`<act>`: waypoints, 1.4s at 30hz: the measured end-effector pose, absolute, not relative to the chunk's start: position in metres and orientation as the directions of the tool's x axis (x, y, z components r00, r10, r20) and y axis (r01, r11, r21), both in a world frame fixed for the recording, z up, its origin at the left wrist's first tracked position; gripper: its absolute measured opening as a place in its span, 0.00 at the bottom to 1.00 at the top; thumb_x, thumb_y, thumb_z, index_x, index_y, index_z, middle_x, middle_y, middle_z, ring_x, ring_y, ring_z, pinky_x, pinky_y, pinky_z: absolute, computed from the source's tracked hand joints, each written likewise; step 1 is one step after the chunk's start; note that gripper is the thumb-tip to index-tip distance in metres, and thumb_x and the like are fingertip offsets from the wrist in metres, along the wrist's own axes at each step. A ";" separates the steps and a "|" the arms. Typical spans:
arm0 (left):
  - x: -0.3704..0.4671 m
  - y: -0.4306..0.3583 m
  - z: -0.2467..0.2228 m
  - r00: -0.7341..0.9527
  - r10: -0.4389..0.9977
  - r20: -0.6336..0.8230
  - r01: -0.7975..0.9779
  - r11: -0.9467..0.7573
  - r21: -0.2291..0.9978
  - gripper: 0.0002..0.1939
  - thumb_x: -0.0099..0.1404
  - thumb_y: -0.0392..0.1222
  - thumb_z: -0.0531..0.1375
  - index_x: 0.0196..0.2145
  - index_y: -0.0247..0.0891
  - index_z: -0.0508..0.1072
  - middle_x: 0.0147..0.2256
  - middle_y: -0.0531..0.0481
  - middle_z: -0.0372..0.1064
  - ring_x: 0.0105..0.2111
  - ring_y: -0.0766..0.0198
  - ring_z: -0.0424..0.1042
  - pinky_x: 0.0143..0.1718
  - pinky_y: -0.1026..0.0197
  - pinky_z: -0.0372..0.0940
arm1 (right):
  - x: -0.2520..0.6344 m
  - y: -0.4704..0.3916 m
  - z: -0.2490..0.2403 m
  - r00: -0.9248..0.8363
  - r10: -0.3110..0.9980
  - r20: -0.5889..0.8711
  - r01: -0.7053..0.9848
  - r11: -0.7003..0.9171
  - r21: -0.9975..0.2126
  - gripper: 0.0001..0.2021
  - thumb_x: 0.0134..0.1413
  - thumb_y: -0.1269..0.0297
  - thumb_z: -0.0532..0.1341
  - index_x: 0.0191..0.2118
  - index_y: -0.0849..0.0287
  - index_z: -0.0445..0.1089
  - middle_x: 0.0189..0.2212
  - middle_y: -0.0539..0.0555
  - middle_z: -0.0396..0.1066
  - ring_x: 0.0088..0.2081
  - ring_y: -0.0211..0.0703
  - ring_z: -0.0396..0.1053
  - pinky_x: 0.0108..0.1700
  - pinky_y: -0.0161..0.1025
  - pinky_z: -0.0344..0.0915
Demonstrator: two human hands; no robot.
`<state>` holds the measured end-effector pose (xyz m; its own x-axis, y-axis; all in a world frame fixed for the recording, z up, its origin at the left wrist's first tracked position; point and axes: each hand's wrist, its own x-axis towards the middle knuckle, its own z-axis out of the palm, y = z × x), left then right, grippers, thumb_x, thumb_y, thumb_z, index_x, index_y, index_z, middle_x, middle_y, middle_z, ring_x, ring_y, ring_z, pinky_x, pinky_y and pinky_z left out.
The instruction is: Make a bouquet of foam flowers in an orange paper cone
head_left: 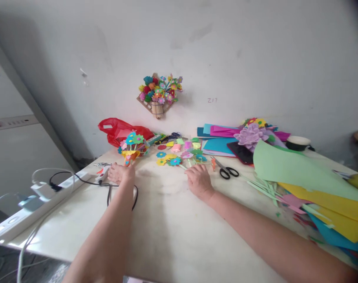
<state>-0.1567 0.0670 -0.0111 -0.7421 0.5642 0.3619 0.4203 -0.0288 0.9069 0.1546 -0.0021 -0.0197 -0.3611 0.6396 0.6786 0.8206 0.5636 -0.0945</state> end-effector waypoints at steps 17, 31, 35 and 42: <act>-0.179 0.108 -0.017 -0.854 0.491 0.171 0.376 0.357 0.855 0.21 0.38 0.46 0.71 0.19 0.39 0.62 0.37 0.33 0.69 0.51 0.30 0.60 0.45 0.40 0.56 | 0.145 -0.012 -0.023 -0.563 0.449 0.694 0.667 0.743 0.060 0.09 0.50 0.76 0.55 0.33 0.61 0.72 0.31 0.55 0.73 0.39 0.45 0.62 0.48 0.44 0.54; -0.093 0.073 0.019 -0.602 0.680 0.417 0.054 -0.487 0.872 0.16 0.44 0.41 0.64 0.31 0.38 0.65 0.25 0.55 0.62 0.25 0.68 0.62 0.32 0.63 0.59 | 0.126 -0.020 -0.013 -0.482 0.446 0.754 0.660 0.751 -0.022 0.11 0.50 0.76 0.55 0.36 0.60 0.72 0.35 0.55 0.73 0.39 0.46 0.62 0.46 0.44 0.56; -0.064 0.051 0.022 -0.463 0.780 0.421 -0.064 -0.503 0.862 0.18 0.43 0.44 0.67 0.31 0.38 0.66 0.24 0.55 0.62 0.25 0.69 0.62 0.29 0.65 0.58 | 0.114 -0.023 -0.009 -0.440 0.496 0.748 0.664 0.741 -0.101 0.12 0.50 0.76 0.55 0.38 0.61 0.72 0.37 0.56 0.73 0.40 0.46 0.64 0.44 0.44 0.58; -0.026 0.016 0.018 -0.349 0.854 0.386 -0.129 -0.452 0.883 0.17 0.44 0.42 0.67 0.28 0.38 0.64 0.22 0.57 0.61 0.20 0.72 0.58 0.18 0.68 0.52 | 0.107 -0.027 -0.003 -0.320 0.612 0.724 0.688 0.675 -0.266 0.15 0.48 0.79 0.54 0.41 0.61 0.71 0.41 0.57 0.73 0.43 0.46 0.67 0.46 0.42 0.62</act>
